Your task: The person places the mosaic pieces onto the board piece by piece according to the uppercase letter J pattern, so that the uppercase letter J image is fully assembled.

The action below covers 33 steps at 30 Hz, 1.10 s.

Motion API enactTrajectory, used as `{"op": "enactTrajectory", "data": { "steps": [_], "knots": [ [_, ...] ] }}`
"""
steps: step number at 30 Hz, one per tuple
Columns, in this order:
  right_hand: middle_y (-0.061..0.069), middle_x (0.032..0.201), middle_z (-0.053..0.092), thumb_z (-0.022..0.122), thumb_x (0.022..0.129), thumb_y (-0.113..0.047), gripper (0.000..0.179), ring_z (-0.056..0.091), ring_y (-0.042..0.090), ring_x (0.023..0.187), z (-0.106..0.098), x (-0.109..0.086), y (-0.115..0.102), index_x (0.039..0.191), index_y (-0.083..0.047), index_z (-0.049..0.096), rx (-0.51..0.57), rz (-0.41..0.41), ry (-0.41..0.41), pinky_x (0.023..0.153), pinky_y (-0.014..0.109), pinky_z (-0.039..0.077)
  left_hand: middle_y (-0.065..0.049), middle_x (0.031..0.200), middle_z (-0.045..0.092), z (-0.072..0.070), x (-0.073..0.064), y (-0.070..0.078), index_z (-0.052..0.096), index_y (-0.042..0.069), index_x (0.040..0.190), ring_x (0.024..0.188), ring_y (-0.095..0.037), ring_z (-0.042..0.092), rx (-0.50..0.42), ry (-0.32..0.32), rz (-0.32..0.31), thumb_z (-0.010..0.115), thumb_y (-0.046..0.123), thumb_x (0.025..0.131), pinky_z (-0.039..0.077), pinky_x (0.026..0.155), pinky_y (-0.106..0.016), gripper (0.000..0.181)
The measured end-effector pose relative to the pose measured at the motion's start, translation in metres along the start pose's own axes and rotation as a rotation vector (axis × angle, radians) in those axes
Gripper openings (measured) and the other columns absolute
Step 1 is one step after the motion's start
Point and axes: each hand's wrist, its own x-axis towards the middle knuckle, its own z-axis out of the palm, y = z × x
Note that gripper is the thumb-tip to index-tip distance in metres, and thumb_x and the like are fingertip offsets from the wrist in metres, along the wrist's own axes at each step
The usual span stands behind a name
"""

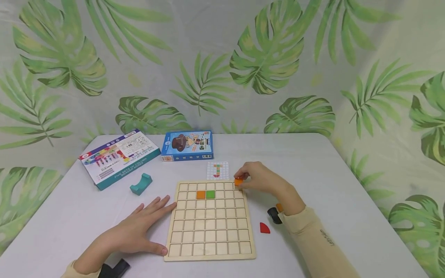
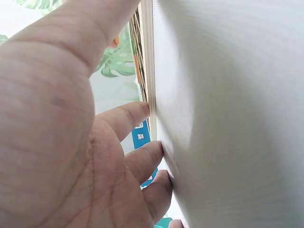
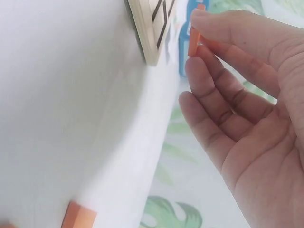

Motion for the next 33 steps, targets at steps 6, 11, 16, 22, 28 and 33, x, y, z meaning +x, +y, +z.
{"op": "enactTrajectory", "data": {
  "steps": [6, 11, 16, 22, 28, 33],
  "knots": [
    [0.002, 0.109, 0.076, 0.082, 0.094, -0.012, 0.021, 0.072, 0.016, 0.101, 0.007, 0.007, -0.003, 0.114, -0.007, 0.081, -0.027, -0.024, -0.018, 0.096, 0.043, 0.062, -0.008, 0.18, 0.023, 0.001, 0.0, -0.001, 0.039, 0.028, 0.168, 0.167, -0.044, 0.016, 0.005, 0.005, 0.002, 0.092, 0.07, 0.068, 0.011, 0.127, -0.08, 0.121],
    [0.001, 0.11, 0.076, 0.083, 0.092, -0.012, 0.022, 0.069, 0.013, 0.099, 0.015, 0.009, -0.009, 0.113, -0.008, 0.082, 0.009, -0.035, -0.053, 0.095, 0.038, 0.061, -0.008, 0.181, 0.023, 0.001, 0.0, -0.002, 0.039, 0.028, 0.168, 0.167, -0.044, 0.016, 0.002, 0.003, 0.006, 0.092, 0.07, 0.068, 0.01, 0.127, -0.08, 0.12],
    [0.001, 0.11, 0.076, 0.083, 0.093, -0.013, 0.02, 0.072, 0.011, 0.099, 0.021, 0.012, -0.019, 0.113, -0.009, 0.082, 0.029, -0.074, -0.097, 0.094, 0.034, 0.063, -0.008, 0.181, 0.022, 0.0, 0.0, -0.001, 0.038, 0.029, 0.168, 0.168, -0.044, 0.015, -0.001, -0.001, 0.006, 0.091, 0.07, 0.069, 0.01, 0.127, -0.08, 0.12],
    [0.0, 0.11, 0.076, 0.083, 0.094, -0.013, 0.019, 0.073, 0.012, 0.101, 0.023, 0.015, -0.029, 0.112, -0.009, 0.081, 0.026, -0.096, -0.122, 0.095, 0.032, 0.063, -0.008, 0.181, 0.021, -0.001, 0.0, -0.001, 0.037, 0.029, 0.169, 0.168, -0.044, 0.015, 0.0, -0.001, 0.011, 0.091, 0.071, 0.07, 0.01, 0.127, -0.081, 0.12],
    [0.004, 0.108, 0.077, 0.083, 0.093, -0.009, 0.017, 0.074, 0.013, 0.098, 0.023, 0.018, -0.035, 0.109, -0.006, 0.081, 0.021, -0.163, -0.117, 0.09, 0.029, 0.064, -0.008, 0.181, 0.021, -0.002, 0.0, 0.0, 0.037, 0.028, 0.169, 0.168, -0.044, 0.015, 0.002, -0.002, 0.016, 0.091, 0.07, 0.07, 0.01, 0.127, -0.081, 0.12],
    [0.002, 0.104, 0.076, 0.084, 0.092, -0.009, 0.014, 0.073, 0.01, 0.095, 0.024, 0.021, -0.037, 0.106, -0.007, 0.081, 0.021, -0.165, -0.124, 0.088, 0.027, 0.063, -0.008, 0.181, 0.022, -0.002, 0.0, 0.0, 0.038, 0.028, 0.168, 0.167, -0.044, 0.016, 0.0, 0.001, 0.014, 0.091, 0.07, 0.07, 0.011, 0.127, -0.081, 0.119]
  ]
}}
